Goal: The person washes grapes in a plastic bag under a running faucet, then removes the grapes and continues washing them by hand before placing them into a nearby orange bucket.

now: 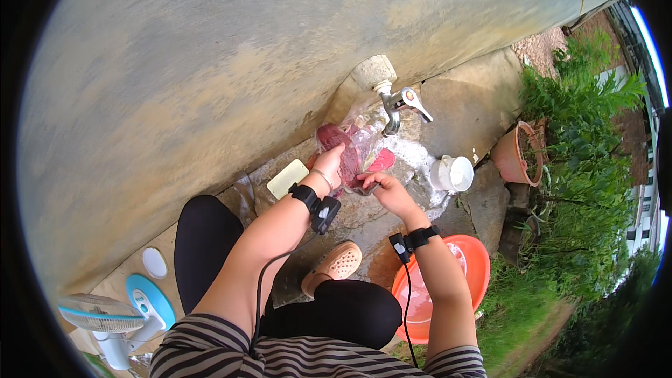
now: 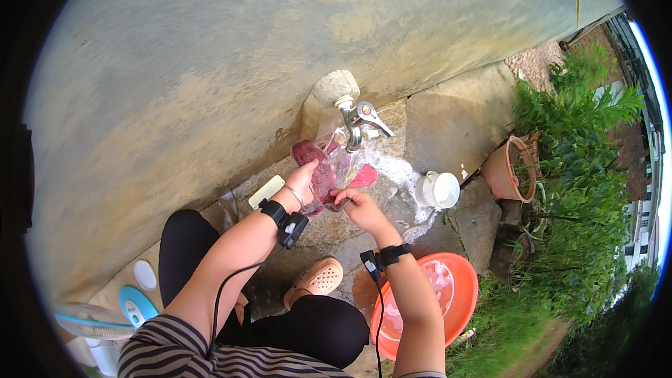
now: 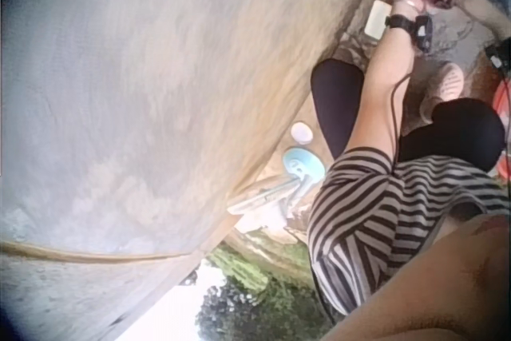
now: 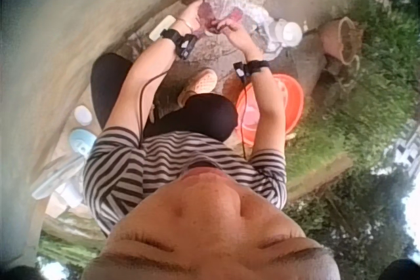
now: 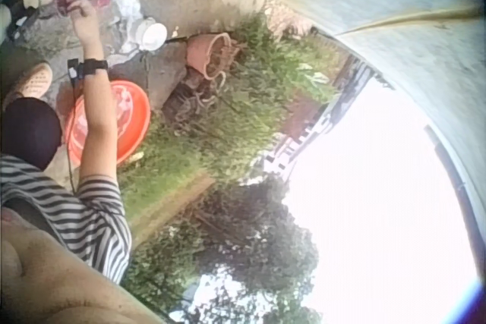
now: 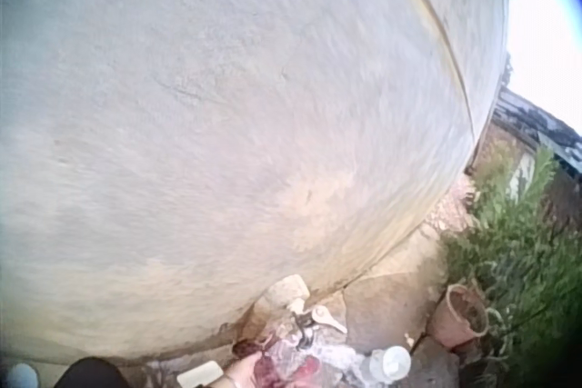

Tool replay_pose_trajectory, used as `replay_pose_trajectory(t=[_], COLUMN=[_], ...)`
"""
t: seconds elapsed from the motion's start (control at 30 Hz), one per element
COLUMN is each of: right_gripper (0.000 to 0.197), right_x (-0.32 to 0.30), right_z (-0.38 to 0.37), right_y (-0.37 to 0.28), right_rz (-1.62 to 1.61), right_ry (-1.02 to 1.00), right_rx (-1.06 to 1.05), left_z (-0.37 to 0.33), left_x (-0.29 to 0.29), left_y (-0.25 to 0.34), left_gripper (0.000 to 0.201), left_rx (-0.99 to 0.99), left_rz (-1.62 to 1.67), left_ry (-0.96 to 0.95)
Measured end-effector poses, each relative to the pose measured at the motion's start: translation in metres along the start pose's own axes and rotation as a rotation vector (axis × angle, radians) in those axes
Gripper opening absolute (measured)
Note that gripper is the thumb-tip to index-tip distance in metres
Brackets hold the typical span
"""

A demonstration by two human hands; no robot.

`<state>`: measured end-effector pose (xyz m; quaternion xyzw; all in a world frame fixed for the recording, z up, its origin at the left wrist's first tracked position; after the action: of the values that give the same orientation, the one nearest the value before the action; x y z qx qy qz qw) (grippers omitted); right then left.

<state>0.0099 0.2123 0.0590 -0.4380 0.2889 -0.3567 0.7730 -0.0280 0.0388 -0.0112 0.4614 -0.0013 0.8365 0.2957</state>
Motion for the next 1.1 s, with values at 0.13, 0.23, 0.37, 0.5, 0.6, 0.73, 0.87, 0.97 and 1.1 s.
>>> replay_pose_trajectory(t=[0.13,0.23,0.37,0.5,0.6,0.73,0.87,0.97,1.1], right_gripper=[0.046,0.052,0.045,0.048,0.046,0.039,0.039,0.046,0.036], right_x=[0.002,-0.009,-0.012,0.015,0.014,0.012,0.015,-0.003,-0.039], right_z=[-0.016,-0.020,-0.029,-0.030,-0.037,-0.041,-0.038,-0.043,-0.080], right_y=[0.025,0.022,0.000,-0.044,-0.044,-0.046,-0.046,-0.042,0.034], right_rz=[0.027,0.024,-0.168,-0.361,-0.219,-0.119,-0.041,-0.430,-0.284], right_ry=[0.021,0.019,0.012,0.099,0.150,0.212,0.125,0.012,0.362], right_rx=[0.031,0.093,0.109,0.115,-0.016,-0.048,-0.164,0.086,0.293], left_z=[-0.014,0.005,0.033,0.049,0.057,0.060,0.060,0.049,0.046], left_x=[-0.020,-0.007,0.011,0.013,0.032,0.037,0.039,0.034,0.041], left_y=[-0.005,-0.002,0.003,0.010,0.010,0.015,0.016,0.017,0.017], left_gripper=[0.029,0.028,0.029,0.045,0.059,0.063,0.058,0.056,0.048], left_rx=[0.355,0.495,0.706,0.996,1.036,0.823,0.699,0.835,0.830], left_rz=[-0.411,-0.872,-1.245,-1.532,-1.626,-1.315,-1.340,-1.364,-1.428], left_ry=[0.130,0.104,-0.004,-0.159,-0.253,-0.251,-0.089,-0.030,-0.013])
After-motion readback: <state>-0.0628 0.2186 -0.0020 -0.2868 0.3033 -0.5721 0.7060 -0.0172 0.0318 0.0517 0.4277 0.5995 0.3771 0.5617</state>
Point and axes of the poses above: each hand's wrist, its own z-axis away from the middle knuckle, its own x-axis out of the palm, y = z × x, the point moved 1 cm from there along -z, towards the middle knuckle, and after that the axes turned 7 degrees about x, right-handed, at the moved point
